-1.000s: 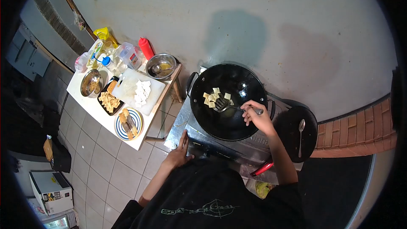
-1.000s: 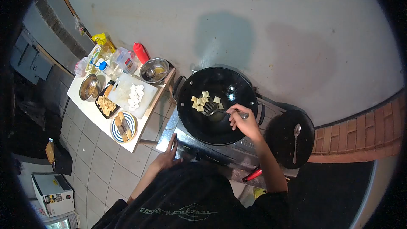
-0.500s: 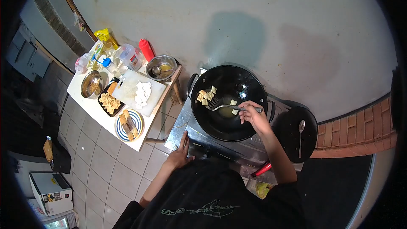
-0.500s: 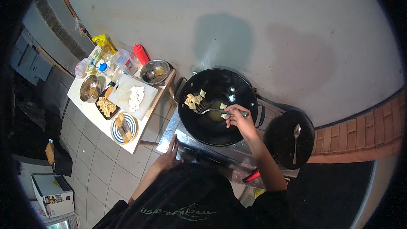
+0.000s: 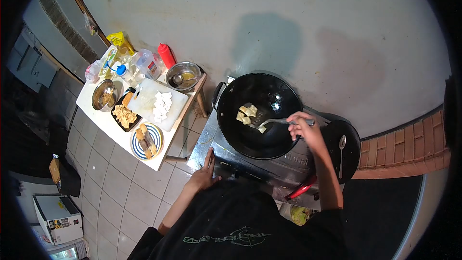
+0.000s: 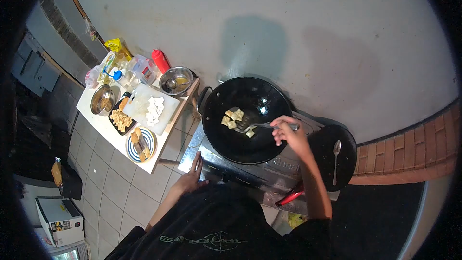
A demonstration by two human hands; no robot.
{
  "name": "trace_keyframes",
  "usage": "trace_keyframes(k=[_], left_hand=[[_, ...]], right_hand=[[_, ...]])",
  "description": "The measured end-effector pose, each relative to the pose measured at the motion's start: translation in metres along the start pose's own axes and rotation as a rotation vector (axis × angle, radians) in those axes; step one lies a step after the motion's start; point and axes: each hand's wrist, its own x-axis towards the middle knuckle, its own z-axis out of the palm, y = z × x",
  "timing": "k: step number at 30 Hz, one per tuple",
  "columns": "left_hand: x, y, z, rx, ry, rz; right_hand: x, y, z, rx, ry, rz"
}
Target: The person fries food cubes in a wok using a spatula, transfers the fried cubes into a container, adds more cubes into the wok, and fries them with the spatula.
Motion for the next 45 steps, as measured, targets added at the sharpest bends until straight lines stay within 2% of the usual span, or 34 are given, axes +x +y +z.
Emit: trace_keyframes(k=[2,5,8,11,17,23,25,33,40,45], left_hand=[[0.0,-0.001,0.0,0.017,0.029,0.028],[0.0,0.002,-0.005,-0.013,-0.039,-0.016],[0.001,0.003,-0.005,-0.009,-0.02,-0.001],[-0.001,0.01,-0.012,-0.003,-0.083,-0.047],[0.001,0.001,0.0,0.03,0.016,0.016],[-0.002,0.009,-0.007,-0.011,-0.023,-0.023],[-0.001,0.006,-0.004,-0.013,-0.008,-0.019],[0.001,0.003,-0.003,-0.01,-0.021,-0.002],[0.001,0.0,0.002,-0.008,0.035,0.034],[0.0,0.002,-0.001,-0.02,-0.003,0.004]], right_hand=[[-0.006,-0.016,-0.012,-0.148,0.048,0.004],[-0.01,-0.037,-0.035,-0.282,0.063,-0.001],[-0.009,-0.057,-0.051,-0.436,0.009,0.013],[-0.004,-0.073,-0.044,-0.587,0.013,0.068],[0.018,-0.064,-0.023,-0.772,-0.076,0.092],[0.031,-0.023,-0.02,-0.568,-0.161,0.118],[0.033,-0.005,-0.017,-0.398,-0.192,0.051],[0.041,0.032,-0.002,-0.152,-0.174,-0.097],[0.04,0.036,0.008,0.025,-0.153,-0.038],[0.037,0.035,0.003,0.078,-0.188,0.019]])
